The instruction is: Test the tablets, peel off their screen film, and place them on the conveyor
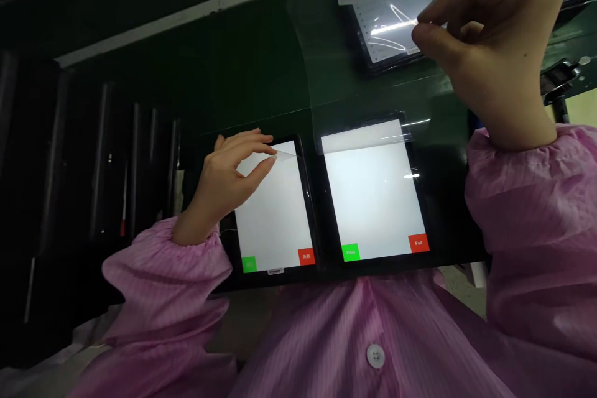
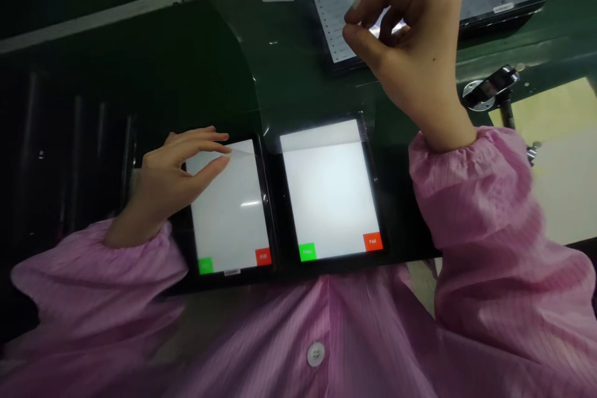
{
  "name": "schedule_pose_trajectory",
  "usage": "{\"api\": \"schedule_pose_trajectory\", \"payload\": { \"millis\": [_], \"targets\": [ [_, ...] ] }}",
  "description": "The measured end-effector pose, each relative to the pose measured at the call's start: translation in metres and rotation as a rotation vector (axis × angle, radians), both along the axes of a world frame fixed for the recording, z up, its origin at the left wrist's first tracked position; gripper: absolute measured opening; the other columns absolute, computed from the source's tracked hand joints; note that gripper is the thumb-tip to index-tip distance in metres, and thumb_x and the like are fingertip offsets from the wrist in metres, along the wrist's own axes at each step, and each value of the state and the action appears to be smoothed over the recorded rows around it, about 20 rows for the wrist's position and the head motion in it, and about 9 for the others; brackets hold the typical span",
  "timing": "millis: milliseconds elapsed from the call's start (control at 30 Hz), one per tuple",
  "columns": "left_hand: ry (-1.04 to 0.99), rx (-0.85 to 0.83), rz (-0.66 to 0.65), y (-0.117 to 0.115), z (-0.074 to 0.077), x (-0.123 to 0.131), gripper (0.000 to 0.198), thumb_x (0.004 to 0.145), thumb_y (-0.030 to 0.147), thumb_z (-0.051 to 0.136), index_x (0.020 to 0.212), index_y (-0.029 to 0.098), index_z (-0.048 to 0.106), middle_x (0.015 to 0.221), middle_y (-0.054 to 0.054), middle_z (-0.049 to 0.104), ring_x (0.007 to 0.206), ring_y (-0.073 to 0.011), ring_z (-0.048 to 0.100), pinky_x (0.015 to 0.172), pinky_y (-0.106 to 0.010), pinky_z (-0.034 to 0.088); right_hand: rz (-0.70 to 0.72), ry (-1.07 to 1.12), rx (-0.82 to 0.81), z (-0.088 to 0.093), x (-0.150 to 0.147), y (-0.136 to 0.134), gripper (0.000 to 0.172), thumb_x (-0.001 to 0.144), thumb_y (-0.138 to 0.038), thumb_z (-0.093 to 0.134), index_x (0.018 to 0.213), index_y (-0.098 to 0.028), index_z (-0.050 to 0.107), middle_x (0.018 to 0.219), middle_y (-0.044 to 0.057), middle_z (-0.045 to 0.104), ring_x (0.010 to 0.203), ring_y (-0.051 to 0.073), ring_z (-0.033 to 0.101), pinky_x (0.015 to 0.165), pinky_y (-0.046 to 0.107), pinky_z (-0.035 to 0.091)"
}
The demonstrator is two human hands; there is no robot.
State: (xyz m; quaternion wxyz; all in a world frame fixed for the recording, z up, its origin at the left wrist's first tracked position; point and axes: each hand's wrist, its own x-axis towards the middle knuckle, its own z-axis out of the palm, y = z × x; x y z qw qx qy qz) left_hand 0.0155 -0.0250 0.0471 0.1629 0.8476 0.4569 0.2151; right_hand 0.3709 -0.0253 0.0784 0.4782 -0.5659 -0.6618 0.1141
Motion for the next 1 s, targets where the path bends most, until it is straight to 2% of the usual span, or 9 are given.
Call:
{"api": "schedule_pose_trajectory", "payload": {
  "millis": [100, 167, 233, 333, 500, 567, 700, 800, 1000],
  "targets": [
    [-0.033, -0.070, 0.004, -0.011, 0.008, -0.006, 0.020, 0.093, 0.044, 0.066, 0.090, 0.025, 0.072, 0.113, -0.003, 0.081, 0.122, -0.0333, 0.072, 0.121, -0.074, 0.032, 0.004, 0.027, 0.028, -0.002, 0.000, -0.007, 0.011, 0.084, -0.012, 0.074, 0.077, -0.019, 0.070, 0.089, 0.007, 0.075, 0.069, 0.013, 0.056, 0.055, 0.031, 0.038],
    [-0.029, -0.069, -0.003, -0.020, 0.015, -0.011, 0.021, 0.094, 0.043, 0.065, 0.091, 0.024, 0.072, 0.104, -0.002, 0.082, 0.102, -0.0269, 0.078, 0.114, -0.064, 0.048, 0.005, 0.051, 0.037, -0.004, 0.000, -0.014, 0.007, 0.083, -0.012, 0.075, 0.079, -0.017, 0.072, 0.088, 0.006, 0.073, 0.069, 0.013, 0.057, 0.054, 0.031, 0.036],
    [-0.005, -0.067, 0.007, -0.031, 0.025, -0.016, 0.019, 0.094, 0.041, 0.064, 0.091, 0.023, 0.073, 0.093, 0.001, 0.081, 0.077, -0.0183, 0.076, 0.082, -0.038, 0.064, -0.006, 0.046, 0.055, -0.007, 0.000, -0.023, 0.005, 0.083, -0.014, 0.076, 0.081, -0.016, 0.073, 0.088, 0.005, 0.070, 0.072, 0.014, 0.059, 0.057, 0.031, 0.040],
    [-0.003, -0.062, -0.007, -0.057, 0.039, -0.021, 0.012, 0.096, 0.033, 0.065, 0.090, 0.024, 0.072, 0.082, 0.004, 0.078, 0.066, -0.0132, 0.071, 0.041, -0.017, 0.042, -0.004, 0.056, 0.099, -0.010, -0.002, -0.046, 0.010, 0.083, -0.016, 0.080, 0.080, -0.021, 0.072, 0.087, 0.002, 0.068, 0.082, 0.016, 0.064, 0.069, 0.033, 0.051],
    [-0.045, -0.152, -0.242, -0.118, 0.061, -0.025, 0.015, 0.100, 0.017, 0.059, 0.092, 0.026, 0.067, 0.077, 0.008, 0.075, 0.062, -0.0099, 0.071, 0.059, -0.017, 0.054, 0.096, 0.136, -0.052, -0.009, -0.006, -0.105, 0.011, 0.092, -0.027, 0.079, 0.090, -0.028, 0.068, 0.089, 0.000, 0.072, 0.081, 0.019, 0.071, 0.073, 0.037, 0.061],
    [-0.037, -0.286, -0.313, -0.142, 0.067, -0.029, 0.017, 0.103, 0.015, 0.056, 0.096, 0.027, 0.067, 0.077, 0.008, 0.075, 0.062, -0.0100, 0.072, 0.061, -0.018, 0.054, 0.255, 0.062, -0.214, -0.011, -0.006, -0.126, 0.004, 0.098, -0.029, 0.071, 0.097, -0.033, 0.070, 0.092, 0.001, 0.076, 0.079, 0.022, 0.075, 0.067, 0.035, 0.065],
    [-0.067, -0.443, -0.387, -0.178, 0.068, -0.046, 0.018, 0.108, 0.021, 0.050, 0.104, 0.025, 0.067, 0.085, 0.004, 0.079, 0.069, -0.0122, 0.075, 0.063, -0.021, 0.055, 0.671, -0.154, -0.447, -0.020, -0.015, -0.152, 0.039, 0.102, -0.030, 0.057, 0.132, -0.055, 0.066, 0.100, -0.001, 0.081, 0.079, 0.026, 0.079, 0.060, 0.031, 0.069],
    [-0.222, -0.563, -0.417, -0.192, 0.056, -0.060, 0.016, 0.107, 0.020, 0.054, 0.109, 0.024, 0.069, 0.087, 0.001, 0.081, 0.070, -0.0136, 0.076, 0.069, -0.022, 0.060, 0.684, -0.306, -0.335, -0.026, -0.039, -0.158, 0.041, 0.106, -0.034, 0.048, 0.138, -0.051, 0.067, 0.098, 0.002, 0.080, 0.076, 0.028, 0.079, 0.056, 0.034, 0.070],
    [-0.528, -0.516, -0.327, -0.205, 0.021, -0.079, 0.013, 0.106, 0.027, 0.060, 0.104, 0.022, 0.072, 0.079, 0.000, 0.081, 0.064, -0.0112, 0.076, 0.062, -0.017, 0.056, 0.632, -0.642, -0.010, -0.030, -0.087, -0.150, 0.053, 0.109, -0.017, 0.032, 0.085, -0.028, 0.078, 0.097, 0.007, 0.077, 0.088, 0.024, 0.077, 0.063, 0.033, 0.066]
  ]
}}
